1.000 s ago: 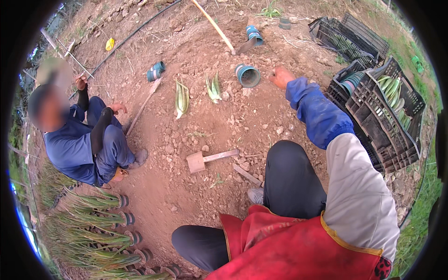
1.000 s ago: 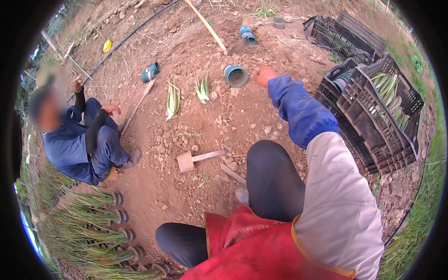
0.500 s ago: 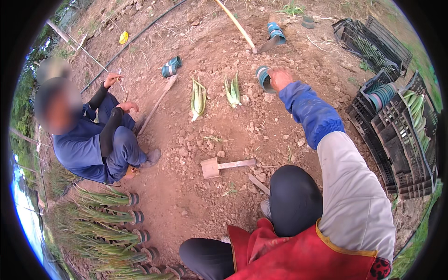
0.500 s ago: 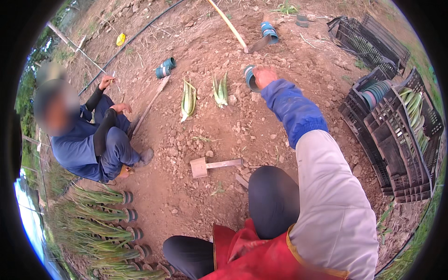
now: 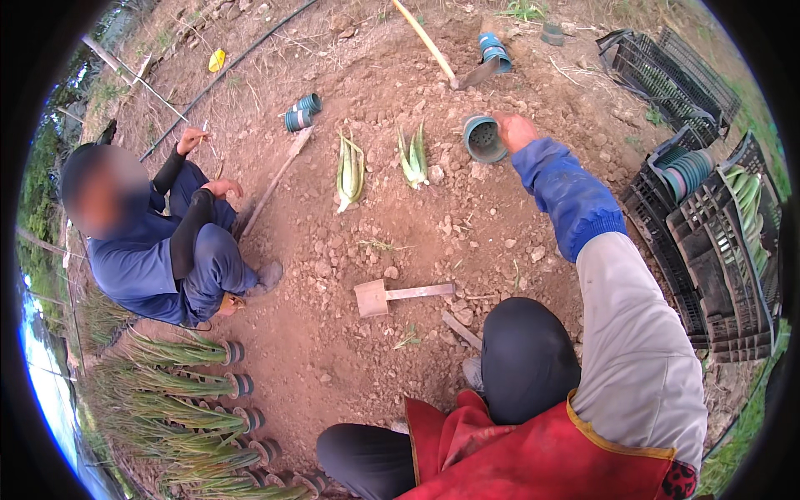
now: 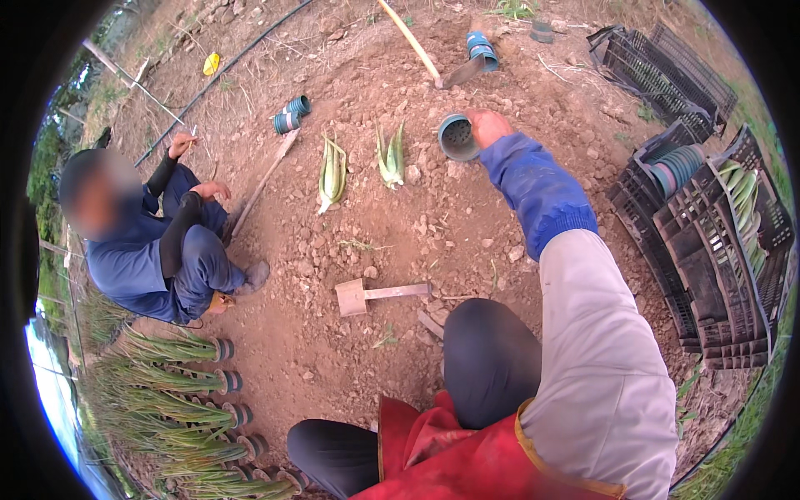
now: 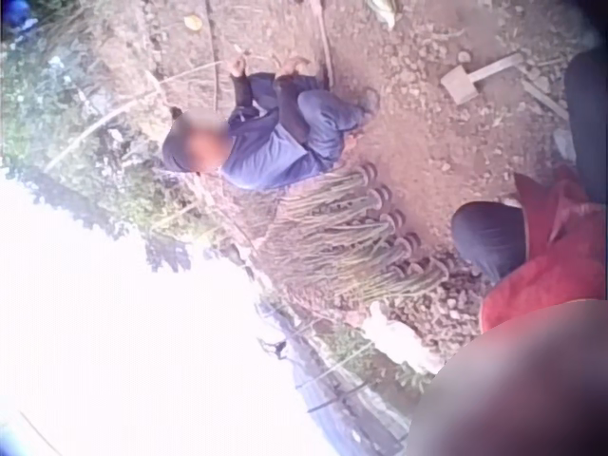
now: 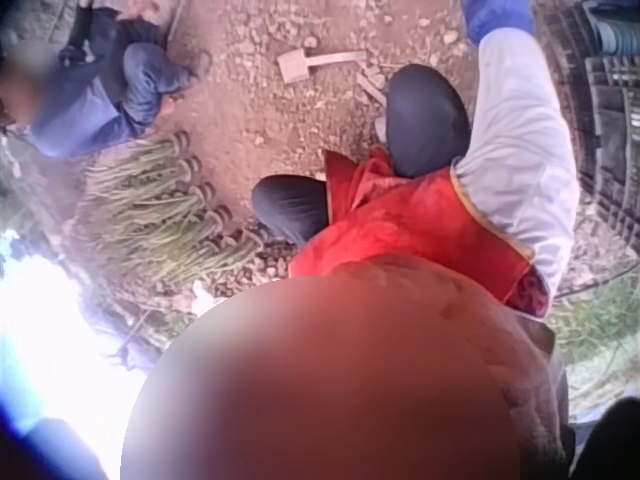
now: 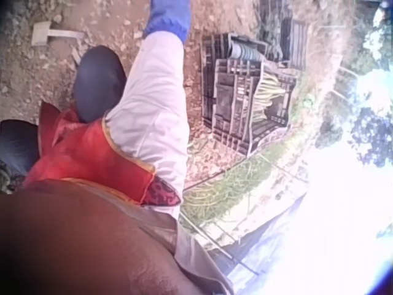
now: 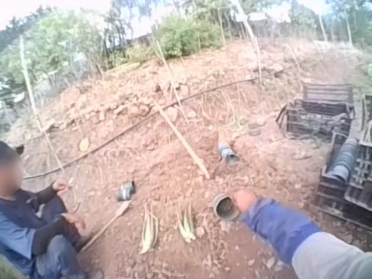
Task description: The person plants small green plants into plastic pots using a hand trowel to scoop soil and fill the pots. The person places each plant into a pot, adds soil around the base, and arranges the potted plants in a row.
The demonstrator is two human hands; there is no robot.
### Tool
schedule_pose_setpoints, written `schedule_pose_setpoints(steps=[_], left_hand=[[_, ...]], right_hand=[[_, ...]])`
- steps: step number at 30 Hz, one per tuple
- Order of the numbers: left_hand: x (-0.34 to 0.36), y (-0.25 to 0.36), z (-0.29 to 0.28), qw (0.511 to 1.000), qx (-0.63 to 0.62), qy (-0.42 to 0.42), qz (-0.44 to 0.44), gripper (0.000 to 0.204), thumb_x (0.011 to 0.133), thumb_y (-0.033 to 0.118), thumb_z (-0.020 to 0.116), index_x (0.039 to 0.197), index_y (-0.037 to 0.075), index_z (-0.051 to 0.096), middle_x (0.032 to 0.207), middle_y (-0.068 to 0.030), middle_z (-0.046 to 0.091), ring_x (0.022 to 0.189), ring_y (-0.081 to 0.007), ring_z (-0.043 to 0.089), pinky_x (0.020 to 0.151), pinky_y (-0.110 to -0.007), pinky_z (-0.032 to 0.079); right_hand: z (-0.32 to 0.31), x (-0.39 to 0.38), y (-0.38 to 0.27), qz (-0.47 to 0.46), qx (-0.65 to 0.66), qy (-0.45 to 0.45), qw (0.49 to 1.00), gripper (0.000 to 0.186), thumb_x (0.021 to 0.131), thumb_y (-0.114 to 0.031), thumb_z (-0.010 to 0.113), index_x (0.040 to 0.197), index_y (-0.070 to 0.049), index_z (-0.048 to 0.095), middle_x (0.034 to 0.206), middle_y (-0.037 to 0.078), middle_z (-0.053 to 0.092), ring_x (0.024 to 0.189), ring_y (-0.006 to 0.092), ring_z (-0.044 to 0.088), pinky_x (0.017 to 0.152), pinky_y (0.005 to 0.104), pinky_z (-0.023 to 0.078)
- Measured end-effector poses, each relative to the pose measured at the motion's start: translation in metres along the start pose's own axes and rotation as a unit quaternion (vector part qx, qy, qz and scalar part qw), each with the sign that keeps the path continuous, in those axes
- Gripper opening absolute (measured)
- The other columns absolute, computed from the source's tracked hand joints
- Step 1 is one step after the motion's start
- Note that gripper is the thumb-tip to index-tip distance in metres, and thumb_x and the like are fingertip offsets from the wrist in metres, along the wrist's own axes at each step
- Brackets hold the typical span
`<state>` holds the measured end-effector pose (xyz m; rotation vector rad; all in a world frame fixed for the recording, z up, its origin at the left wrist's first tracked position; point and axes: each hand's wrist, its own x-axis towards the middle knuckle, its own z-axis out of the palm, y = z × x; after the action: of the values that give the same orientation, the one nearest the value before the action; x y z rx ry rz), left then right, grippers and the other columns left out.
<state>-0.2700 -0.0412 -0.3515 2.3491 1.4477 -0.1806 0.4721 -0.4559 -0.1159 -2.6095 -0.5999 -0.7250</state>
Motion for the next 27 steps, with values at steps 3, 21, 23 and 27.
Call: schedule_pose_setpoints(steps=[3,21,23,27], left_hand=[[0.002,0.000,-0.001,1.000,-0.016,0.004,0.009,0.071,0.098,0.024,0.057,0.160,0.013,0.025,0.161,-0.0192,0.032,0.143,-0.0310,0.038,0.115,-0.044,0.034],[-0.047,0.253,-0.328,0.804,-0.419,-0.034,0.420,0.102,0.080,0.022,0.078,0.160,0.004,0.018,0.156,-0.0245,0.037,0.142,-0.0400,0.040,0.108,-0.052,0.041],[-0.045,0.313,-0.325,0.799,-0.335,-0.116,0.486,0.119,0.076,0.035,0.085,0.162,0.008,0.008,0.162,-0.0243,0.025,0.147,-0.0444,0.030,0.105,-0.053,0.045],[-0.025,0.362,-0.295,0.744,-0.400,-0.198,0.497,0.133,0.070,0.036,0.091,0.162,0.011,-0.002,0.164,-0.0239,0.015,0.148,-0.0461,0.024,0.101,-0.056,0.048]], right_hand=[[-0.006,-0.008,0.009,0.028,-0.011,0.012,0.999,0.028,0.090,-0.014,0.055,0.115,-0.008,0.067,0.096,0.023,0.069,0.090,0.0447,0.066,0.082,0.0506,0.054],[-0.111,-0.037,-0.103,0.109,0.565,-0.283,0.767,0.013,0.091,-0.018,0.070,0.099,-0.009,0.065,0.076,0.001,0.067,0.062,0.0122,0.065,0.047,0.0259,0.051],[-0.112,-0.055,-0.133,0.096,0.597,-0.326,0.727,0.012,0.092,-0.019,0.069,0.098,-0.009,0.065,0.078,0.000,0.067,0.062,0.0110,0.065,0.047,0.0245,0.051],[-0.109,-0.069,-0.207,0.057,0.663,-0.391,0.636,0.010,0.095,-0.019,0.066,0.099,-0.011,0.065,0.083,-0.001,0.068,0.062,0.0101,0.066,0.049,0.0241,0.052]])
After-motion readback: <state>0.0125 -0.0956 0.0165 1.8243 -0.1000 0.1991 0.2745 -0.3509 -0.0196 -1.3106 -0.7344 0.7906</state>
